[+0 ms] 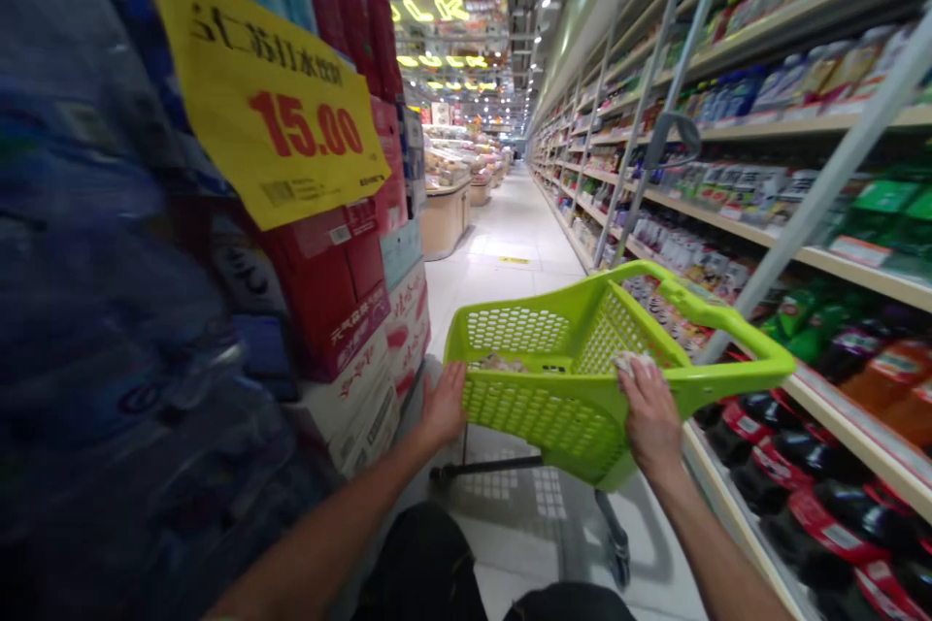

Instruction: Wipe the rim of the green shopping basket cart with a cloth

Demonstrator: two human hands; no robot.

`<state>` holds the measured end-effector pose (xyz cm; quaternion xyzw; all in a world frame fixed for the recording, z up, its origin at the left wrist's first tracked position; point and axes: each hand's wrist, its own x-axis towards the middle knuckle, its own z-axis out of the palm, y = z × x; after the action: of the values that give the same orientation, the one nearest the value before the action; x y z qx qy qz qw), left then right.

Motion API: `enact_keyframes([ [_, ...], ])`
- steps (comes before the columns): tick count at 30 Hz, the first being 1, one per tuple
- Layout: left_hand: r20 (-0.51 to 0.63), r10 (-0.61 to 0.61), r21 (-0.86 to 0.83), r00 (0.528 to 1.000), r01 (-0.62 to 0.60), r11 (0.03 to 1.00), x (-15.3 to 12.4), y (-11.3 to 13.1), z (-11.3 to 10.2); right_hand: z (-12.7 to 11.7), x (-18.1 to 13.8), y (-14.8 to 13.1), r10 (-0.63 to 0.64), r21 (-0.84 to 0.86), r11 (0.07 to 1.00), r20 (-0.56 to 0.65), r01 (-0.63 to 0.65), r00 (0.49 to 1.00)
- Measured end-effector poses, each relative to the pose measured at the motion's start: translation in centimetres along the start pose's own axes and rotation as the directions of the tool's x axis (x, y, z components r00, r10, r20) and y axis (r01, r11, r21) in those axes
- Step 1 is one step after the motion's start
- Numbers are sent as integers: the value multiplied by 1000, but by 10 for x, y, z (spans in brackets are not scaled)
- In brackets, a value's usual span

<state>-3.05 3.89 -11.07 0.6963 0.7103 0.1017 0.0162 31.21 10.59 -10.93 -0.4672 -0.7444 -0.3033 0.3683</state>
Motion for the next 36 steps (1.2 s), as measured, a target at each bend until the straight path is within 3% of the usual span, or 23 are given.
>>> enact_keyframes([
  [3, 28, 5, -14, 1000, -4, 1000, -5, 6, 0, 15, 4, -3, 37, 24, 999, 8, -37, 999],
  [5, 59, -4, -24, 998, 5, 1000, -9, 15, 1, 22, 7, -19, 49, 37, 998, 48, -51, 998],
  [9, 89, 35, -52, 995, -31, 998, -21, 36, 3, 35, 7, -95, -44, 190, 981, 113, 22, 993],
  [12, 77, 172, -72, 982, -166, 983, -29, 43, 0, 40, 6, -138, -195, 332, 933, 131, 143, 972],
  [14, 75, 273, -86, 959, -266, 960, -31, 39, -4, 39, 9, -138, -222, 347, 925, 164, 154, 961],
  [19, 83, 287, -21, 954, -286, 958, -17, 24, -3, 21, 10, -106, 23, 200, 977, 243, -73, 970],
  [24, 36, 421, 0, 907, -421, 907, -19, 41, 13, 0, -20, -137, -62, 273, 962, 173, 12, 983],
  [27, 26, 495, 5, 868, -496, 869, -15, 45, 11, -16, -41, -135, -69, 265, 964, 168, 22, 983],
  [32, 54, 366, 56, 929, -369, 928, 3, 35, 4, -37, -62, -107, 144, 152, 973, 182, -172, 973],
  [36, 41, 443, 44, 896, -444, 895, 0, 44, 11, -21, -61, -146, 226, 132, 961, 125, -242, 966],
])
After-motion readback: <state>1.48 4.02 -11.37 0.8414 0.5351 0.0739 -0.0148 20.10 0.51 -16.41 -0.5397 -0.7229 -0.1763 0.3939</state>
